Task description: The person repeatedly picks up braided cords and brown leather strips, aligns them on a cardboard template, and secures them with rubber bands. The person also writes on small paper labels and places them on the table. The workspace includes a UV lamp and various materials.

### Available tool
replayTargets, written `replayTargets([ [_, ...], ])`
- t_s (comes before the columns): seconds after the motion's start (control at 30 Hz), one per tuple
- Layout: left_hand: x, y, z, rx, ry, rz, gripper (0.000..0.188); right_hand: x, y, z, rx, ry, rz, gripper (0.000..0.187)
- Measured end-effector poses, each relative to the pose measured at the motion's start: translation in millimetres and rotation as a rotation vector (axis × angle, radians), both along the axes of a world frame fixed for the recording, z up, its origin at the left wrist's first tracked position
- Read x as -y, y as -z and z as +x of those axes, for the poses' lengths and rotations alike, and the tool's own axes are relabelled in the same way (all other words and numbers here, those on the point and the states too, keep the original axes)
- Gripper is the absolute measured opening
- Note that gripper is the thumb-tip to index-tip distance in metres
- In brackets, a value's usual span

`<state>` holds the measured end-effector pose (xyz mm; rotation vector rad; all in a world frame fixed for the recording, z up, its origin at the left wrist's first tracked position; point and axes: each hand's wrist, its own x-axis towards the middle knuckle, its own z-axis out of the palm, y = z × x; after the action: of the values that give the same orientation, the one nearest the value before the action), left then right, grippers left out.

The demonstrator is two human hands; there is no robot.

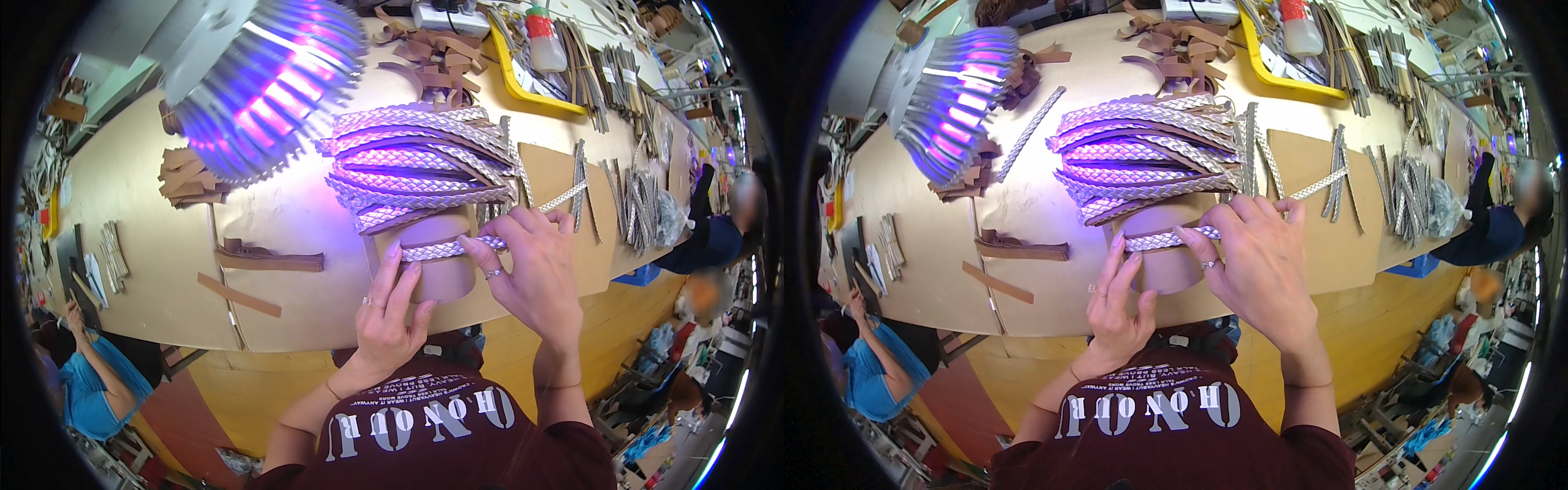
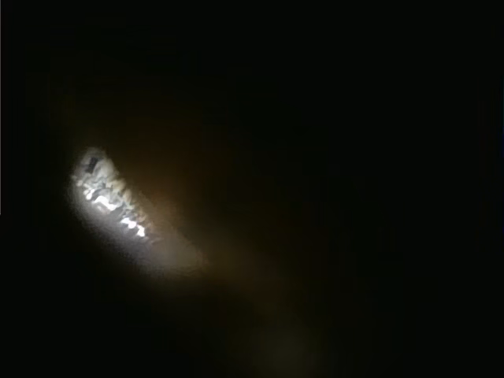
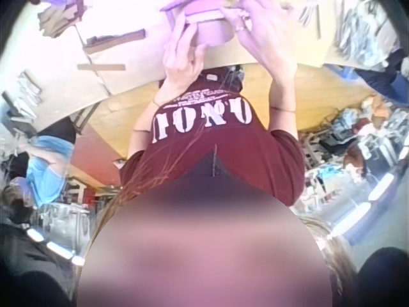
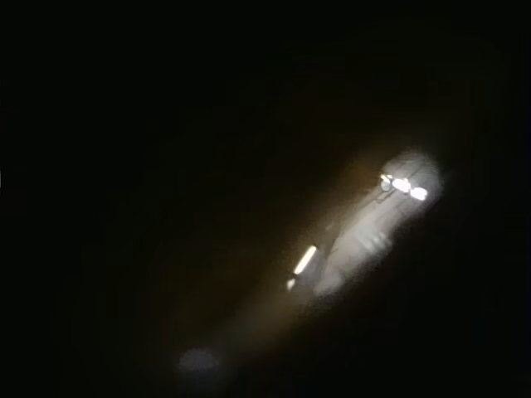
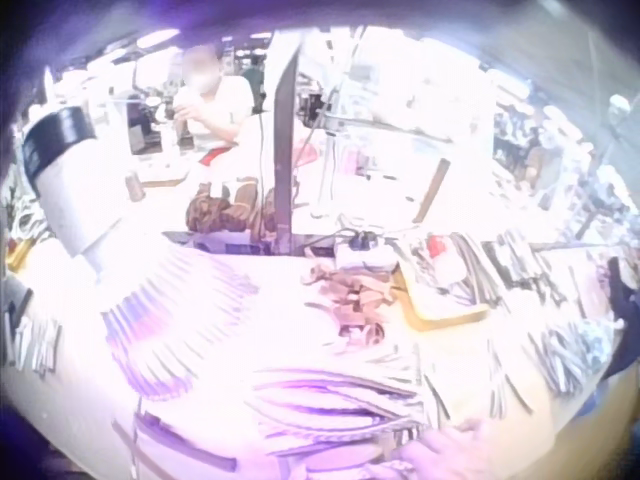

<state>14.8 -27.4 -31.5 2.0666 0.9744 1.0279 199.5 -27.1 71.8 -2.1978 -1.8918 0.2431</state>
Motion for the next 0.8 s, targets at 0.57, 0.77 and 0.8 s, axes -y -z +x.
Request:
replayTargets([
  [0.57,-2.3,-2.1,-3.4,-0.123,0.004,0.069,0.040,11.2,73.1,32.8,-0.898,0.357,-0.242,0.040],
  [0.77,-3.7,-5.5,-7.6,-0.140,0.011,0.024,0.042,20.9,76.3,40.0,-1.015,0.344,-0.237,0.033],
  [0.8,-3.6,-7.2,-9.9,-0.153,0.003,0.003,0.043,20.7,73.1,38.2,-0.988,0.327,-0.193,0.035],
])
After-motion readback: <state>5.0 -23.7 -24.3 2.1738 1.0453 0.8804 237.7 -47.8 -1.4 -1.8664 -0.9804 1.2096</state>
